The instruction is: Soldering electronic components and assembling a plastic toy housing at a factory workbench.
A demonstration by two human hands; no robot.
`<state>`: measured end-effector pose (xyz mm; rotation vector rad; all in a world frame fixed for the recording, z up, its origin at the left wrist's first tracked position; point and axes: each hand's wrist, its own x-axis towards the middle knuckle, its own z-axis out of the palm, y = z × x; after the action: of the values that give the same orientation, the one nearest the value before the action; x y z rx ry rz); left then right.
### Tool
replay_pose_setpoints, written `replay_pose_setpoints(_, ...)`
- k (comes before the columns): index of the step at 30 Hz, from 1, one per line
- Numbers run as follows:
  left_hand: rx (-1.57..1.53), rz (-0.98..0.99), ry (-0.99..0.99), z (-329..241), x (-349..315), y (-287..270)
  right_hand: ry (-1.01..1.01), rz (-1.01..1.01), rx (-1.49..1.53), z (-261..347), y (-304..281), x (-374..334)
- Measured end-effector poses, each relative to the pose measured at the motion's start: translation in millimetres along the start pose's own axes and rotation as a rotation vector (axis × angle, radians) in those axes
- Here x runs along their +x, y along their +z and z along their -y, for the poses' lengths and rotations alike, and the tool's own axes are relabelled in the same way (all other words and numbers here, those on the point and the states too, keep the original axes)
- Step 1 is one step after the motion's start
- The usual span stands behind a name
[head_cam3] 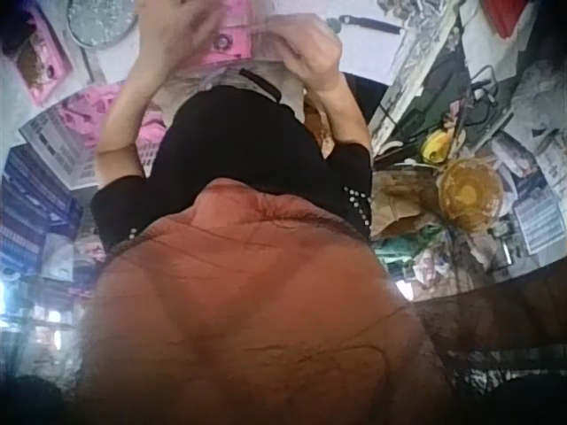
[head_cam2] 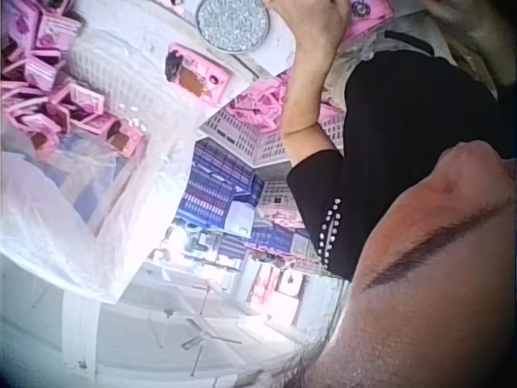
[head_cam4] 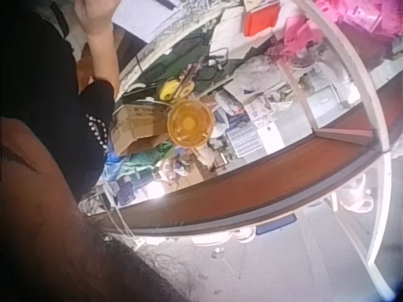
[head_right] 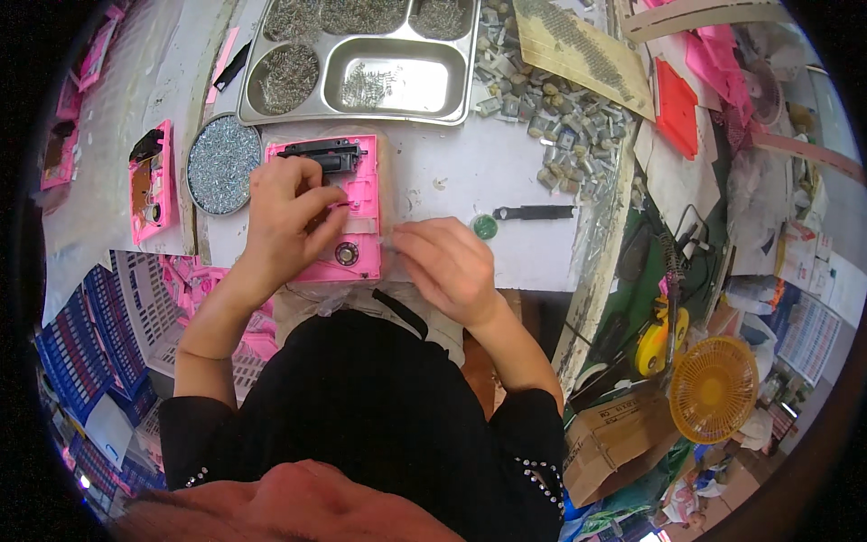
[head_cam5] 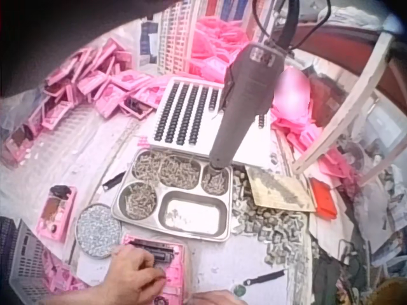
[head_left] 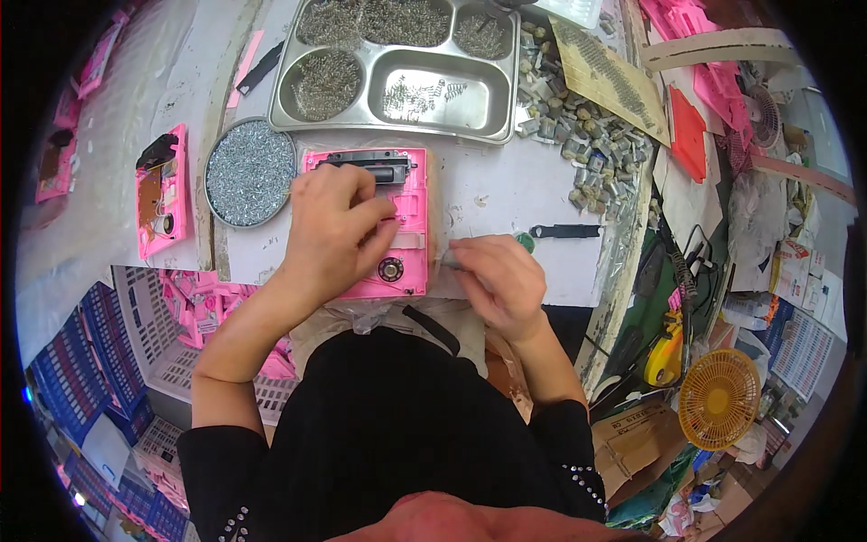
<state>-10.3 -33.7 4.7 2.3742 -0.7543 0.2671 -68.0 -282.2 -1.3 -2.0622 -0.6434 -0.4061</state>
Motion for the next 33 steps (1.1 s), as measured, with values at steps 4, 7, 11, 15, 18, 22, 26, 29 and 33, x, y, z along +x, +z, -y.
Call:
replay_pose_setpoints(4,0.032,0.055,0.031,-14.9,-0.9,-0.4,0.144,-0.052,-0.034,-3.8,-3.6,0.8)
replay_pose_setpoints(7,0.045,0.040,0.075,-10.5,-8.5,10.8,0.180,-0.079,-0.020,-13.1,4.6,6.7)
replay_pose_setpoints(11,-0.028,0.029,0.065,-5.5,-18.6,4.9,0.177,0.032,-0.035,-16.8,14.3,29.2)
replay_pose_setpoints(15,-0.053,-0.010,0.025,-0.8,-35.8,-8.2,0.142,0.176,-0.063,-21.2,30.3,42.0)
replay_pose_setpoints(18,-0.074,-0.035,-0.014,3.2,-45.0,-6.5,0.135,0.163,-0.124,-23.5,38.0,44.7)
replay_pose_setpoints(22,-0.109,-0.051,0.009,3.9,-44.9,-3.3,0.219,0.195,-0.144,-22.7,38.9,44.8)
replay_pose_setpoints(26,-0.090,-0.011,0.058,5.2,-42.4,-5.2,0.229,0.217,-0.167,-20.7,38.3,48.7)
replay_pose_setpoints(29,-0.051,0.005,0.110,6.1,-37.4,-4.7,0.203,0.233,-0.212,-20.4,35.1,53.2)
replay_pose_setpoints(33,-0.004,0.077,0.154,7.3,-35.6,-4.0,0.244,0.351,-0.276,-19.7,27.0,66.2)
